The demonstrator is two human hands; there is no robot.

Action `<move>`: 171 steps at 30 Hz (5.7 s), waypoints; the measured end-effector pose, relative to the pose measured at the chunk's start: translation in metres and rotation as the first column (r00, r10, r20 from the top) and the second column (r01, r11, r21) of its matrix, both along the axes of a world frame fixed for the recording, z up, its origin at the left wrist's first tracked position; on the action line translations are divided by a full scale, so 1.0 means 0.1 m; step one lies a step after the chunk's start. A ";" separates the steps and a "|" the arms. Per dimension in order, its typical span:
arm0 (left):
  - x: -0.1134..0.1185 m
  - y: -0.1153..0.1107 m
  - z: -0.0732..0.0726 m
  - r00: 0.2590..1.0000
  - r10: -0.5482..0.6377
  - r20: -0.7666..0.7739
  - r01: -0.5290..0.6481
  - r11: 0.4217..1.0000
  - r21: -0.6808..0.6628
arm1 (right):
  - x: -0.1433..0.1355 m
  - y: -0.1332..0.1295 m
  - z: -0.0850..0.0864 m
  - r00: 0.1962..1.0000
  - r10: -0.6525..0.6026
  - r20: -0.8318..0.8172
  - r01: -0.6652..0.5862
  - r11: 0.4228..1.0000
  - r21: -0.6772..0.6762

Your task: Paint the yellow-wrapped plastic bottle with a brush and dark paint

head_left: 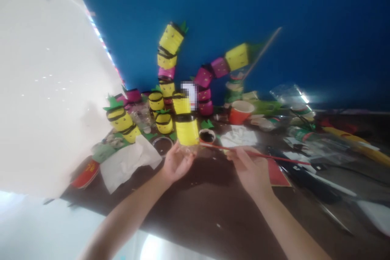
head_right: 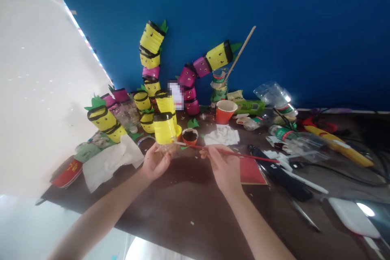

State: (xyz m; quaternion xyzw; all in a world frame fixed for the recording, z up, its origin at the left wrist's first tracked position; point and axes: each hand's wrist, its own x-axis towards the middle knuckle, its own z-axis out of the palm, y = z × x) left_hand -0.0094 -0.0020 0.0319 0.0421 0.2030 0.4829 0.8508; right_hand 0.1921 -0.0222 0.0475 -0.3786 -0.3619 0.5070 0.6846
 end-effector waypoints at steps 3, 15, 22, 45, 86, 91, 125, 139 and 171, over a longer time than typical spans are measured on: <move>0.01 -0.01 -0.01 1.000 -0.018 -0.016 0.018 1.000 0.004 | -0.02 -0.01 -0.01 1.000 0.006 0.009 -0.005 1.000 -0.018; -0.02 0.03 -0.15 1.000 -0.022 -0.021 0.023 0.998 0.065 | -0.01 -0.02 0.03 1.000 0.001 -0.004 -0.001 1.000 -0.030; -0.02 0.03 -0.15 1.000 0.008 -0.001 -0.008 0.999 0.044 | -0.01 0.00 0.01 0.998 -0.065 -0.008 0.065 0.998 -0.013; 0.07 -0.04 0.13 1.000 0.008 -0.028 -0.007 1.000 0.028 | 0.02 -0.01 0.00 0.991 0.098 0.094 -0.097 0.995 -0.008; 0.04 0.00 0.03 0.993 0.049 0.110 -0.056 0.996 0.065 | -0.01 -0.01 -0.11 0.977 -0.138 0.162 0.153 0.985 -0.081; 0.03 0.00 0.04 0.997 0.034 0.065 -0.037 0.998 0.054 | -0.02 -0.01 -0.07 0.993 -0.102 0.056 0.103 0.994 -0.027; 0.00 0.00 -0.02 1.000 0.016 0.005 -0.017 0.999 0.042 | -0.04 0.01 -0.02 0.999 -0.029 0.021 0.030 0.998 -0.046; 0.04 -0.05 0.14 1.000 -0.004 0.024 0.003 0.999 0.038 | -0.03 0.03 -0.07 0.999 -0.026 -0.037 0.023 0.997 -0.080; -0.22 0.05 0.06 0.997 -0.081 0.014 0.081 0.996 0.025 | 0.05 0.13 -0.12 0.934 -0.233 0.271 0.231 0.972 0.038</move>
